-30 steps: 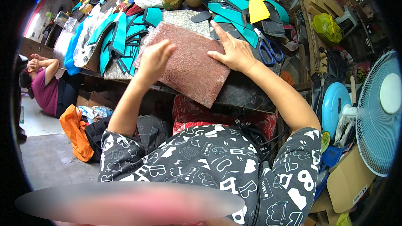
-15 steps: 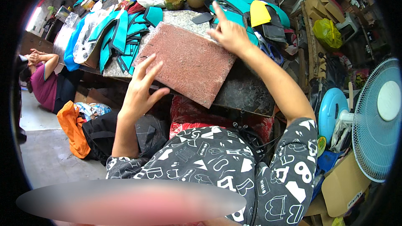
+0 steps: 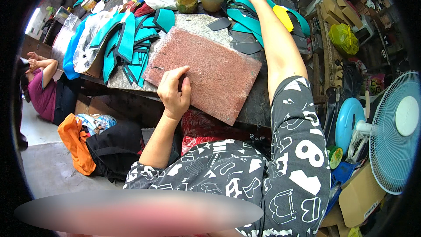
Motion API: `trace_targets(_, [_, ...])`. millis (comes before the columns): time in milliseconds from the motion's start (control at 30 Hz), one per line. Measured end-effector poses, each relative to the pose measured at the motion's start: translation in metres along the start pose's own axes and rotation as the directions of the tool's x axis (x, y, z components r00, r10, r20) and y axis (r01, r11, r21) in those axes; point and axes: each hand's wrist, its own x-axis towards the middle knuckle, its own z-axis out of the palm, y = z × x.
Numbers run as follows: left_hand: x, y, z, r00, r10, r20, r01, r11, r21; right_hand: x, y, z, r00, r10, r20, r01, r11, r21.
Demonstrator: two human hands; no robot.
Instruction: The person assembles shoe components by applying adhesive to black and teal foam pieces, pressing them together, and trimming edges with scissors. They handle multiple pieces one at a time, aligning and bonding them on a low work table.
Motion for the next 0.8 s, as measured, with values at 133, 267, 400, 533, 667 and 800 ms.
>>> trace_targets(133, [0.004, 0.002, 0.0, 1.0, 0.012, 0.005, -0.012, 1.0, 0.001, 0.007, 0.003, 0.02, 0.999, -0.034, 0.001, 0.034, 0.999, -0.04])
trace_targets(267, [0.005, 0.002, 0.0, 1.0, 0.02, 0.004, -0.02, 1.0, -0.005, 0.017, 0.003, 0.02, 0.992, -0.117, 0.047, 0.101, 0.961, 0.256])
trace_targets(400, [0.007, 0.003, 0.0, 0.999, 0.033, 0.001, -0.033, 0.999, 0.011, 0.013, -0.005, -0.001, 0.944, -0.303, 0.133, 0.299, 0.953, 0.048])
trace_targets(533, [0.008, 0.005, 0.0, 0.999, 0.033, 0.004, -0.033, 0.999, 0.023, -0.017, -0.021, -0.028, 0.854, -0.199, 0.48, 0.351, 0.902, -0.251])
trace_targets(667, [0.008, 0.006, 0.0, 0.999, 0.039, 0.004, -0.04, 0.999, 0.02, -0.037, -0.032, -0.04, 0.916, -0.2, 0.347, 0.316, 0.893, -0.321])
trace_targets(800, [0.008, 0.006, 0.0, 0.999, 0.035, 0.008, -0.035, 0.999, 0.028, -0.019, -0.034, -0.06, 0.944, -0.261, 0.2, 0.196, 0.936, 0.293])
